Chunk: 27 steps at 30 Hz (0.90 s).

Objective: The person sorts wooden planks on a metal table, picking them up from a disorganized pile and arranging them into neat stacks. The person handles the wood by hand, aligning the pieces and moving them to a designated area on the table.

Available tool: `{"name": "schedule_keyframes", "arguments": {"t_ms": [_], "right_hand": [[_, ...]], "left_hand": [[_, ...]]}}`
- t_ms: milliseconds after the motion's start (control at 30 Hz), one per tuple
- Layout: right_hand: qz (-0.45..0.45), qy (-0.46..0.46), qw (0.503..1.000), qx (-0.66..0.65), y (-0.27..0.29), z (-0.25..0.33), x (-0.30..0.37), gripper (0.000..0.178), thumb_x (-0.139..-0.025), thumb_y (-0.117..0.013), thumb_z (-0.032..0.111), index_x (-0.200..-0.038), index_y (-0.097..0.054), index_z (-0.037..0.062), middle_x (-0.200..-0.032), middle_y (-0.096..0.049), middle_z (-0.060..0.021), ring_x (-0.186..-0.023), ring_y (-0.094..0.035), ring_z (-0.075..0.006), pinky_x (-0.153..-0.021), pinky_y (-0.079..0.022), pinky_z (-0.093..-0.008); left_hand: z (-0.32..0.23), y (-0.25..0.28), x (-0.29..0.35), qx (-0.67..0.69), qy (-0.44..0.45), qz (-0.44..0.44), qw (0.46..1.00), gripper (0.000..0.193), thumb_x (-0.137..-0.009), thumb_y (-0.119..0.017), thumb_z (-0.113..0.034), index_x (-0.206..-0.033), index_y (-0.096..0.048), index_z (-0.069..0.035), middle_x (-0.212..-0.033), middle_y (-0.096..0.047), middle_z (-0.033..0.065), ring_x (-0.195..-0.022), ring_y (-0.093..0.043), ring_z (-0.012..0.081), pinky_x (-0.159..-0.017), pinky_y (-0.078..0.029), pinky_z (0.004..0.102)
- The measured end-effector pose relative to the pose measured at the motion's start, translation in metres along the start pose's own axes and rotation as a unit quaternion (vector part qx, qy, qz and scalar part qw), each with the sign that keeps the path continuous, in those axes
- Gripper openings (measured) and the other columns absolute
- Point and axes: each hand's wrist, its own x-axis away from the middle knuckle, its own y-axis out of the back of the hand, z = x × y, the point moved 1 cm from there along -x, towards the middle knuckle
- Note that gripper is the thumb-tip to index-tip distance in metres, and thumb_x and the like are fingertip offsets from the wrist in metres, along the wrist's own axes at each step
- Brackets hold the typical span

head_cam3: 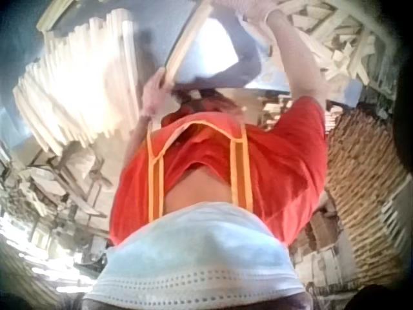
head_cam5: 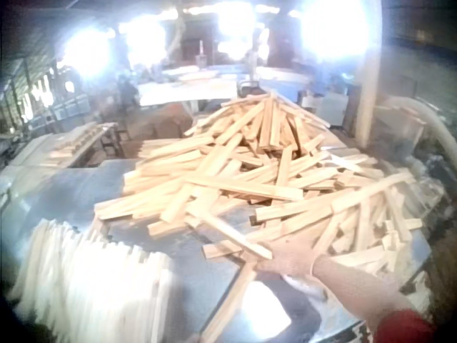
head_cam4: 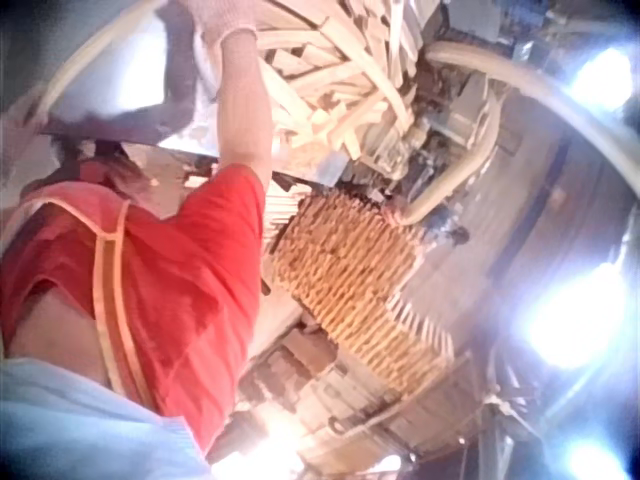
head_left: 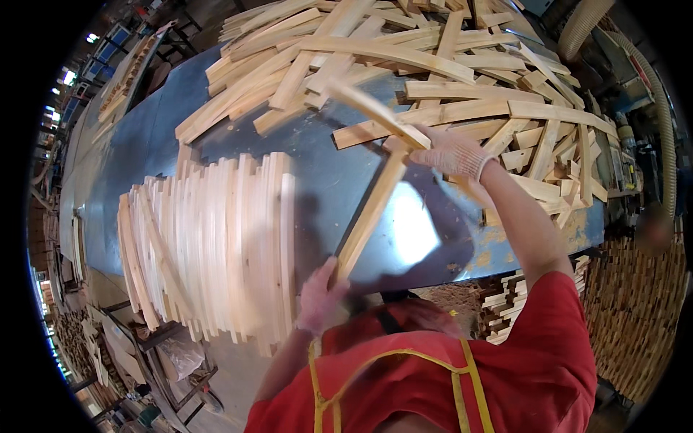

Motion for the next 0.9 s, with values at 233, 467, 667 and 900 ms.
{"name": "schedule_keyframes", "arguments": {"t_ms": [233, 467, 667, 900], "right_hand": [[0.013, -0.111, 0.966, -0.231, -0.177, 0.073, 0.008, 0.069, -0.093, -0.068, 0.061, -0.115, -0.076, -0.0034, -0.110, -0.076, -0.0294, -0.111, -0.072, -0.0399, -0.099, -0.053, -0.0441], [0.001, 0.081, 0.970, -0.231, -0.250, 0.164, 0.033, 0.065, -0.094, -0.065, 0.053, -0.124, -0.066, -0.0048, -0.124, -0.069, -0.0345, -0.117, -0.067, -0.0491, -0.103, -0.052, -0.0477], [-0.221, -0.165, 0.950, 0.147, -0.097, -0.047, 0.052, 0.036, -0.091, -0.067, 0.017, -0.124, -0.069, 0.0020, -0.122, -0.074, -0.0253, -0.111, -0.072, -0.0423, -0.097, -0.058, -0.0520], [0.108, -0.141, 0.939, 0.295, -0.066, -0.035, 0.066, 0.061, -0.087, -0.078, 0.030, -0.145, -0.060, 0.0209, -0.135, -0.064, -0.0137, -0.123, -0.062, -0.0321, -0.107, -0.047, -0.0486]], "left_hand": [[-0.015, 0.032, 0.081, 0.213, 0.179, -0.035, 0.960, 0.045, -0.101, -0.063, -0.030, -0.138, -0.063, -0.004, -0.111, -0.069, 0.0174, -0.100, -0.068, 0.0352, -0.087, -0.056, 0.0473], [0.028, 0.033, 0.070, -0.314, -0.027, -0.144, 0.938, 0.088, -0.079, -0.077, -0.042, -0.155, -0.049, -0.009, -0.153, -0.050, 0.0152, -0.142, -0.045, 0.0398, -0.120, -0.033, 0.0575], [0.042, 0.034, 0.061, -0.345, -0.022, -0.125, 0.930, 0.088, -0.077, -0.077, -0.034, -0.156, -0.049, -0.009, -0.156, -0.048, 0.0149, -0.149, -0.038, 0.0377, -0.125, -0.029, 0.0546], [-0.008, 0.007, 0.035, -0.297, -0.164, -0.137, 0.931, 0.088, -0.077, -0.080, -0.035, -0.153, -0.049, -0.004, -0.153, -0.049, 0.0170, -0.147, -0.042, 0.0392, -0.123, -0.033, 0.0549]]}}
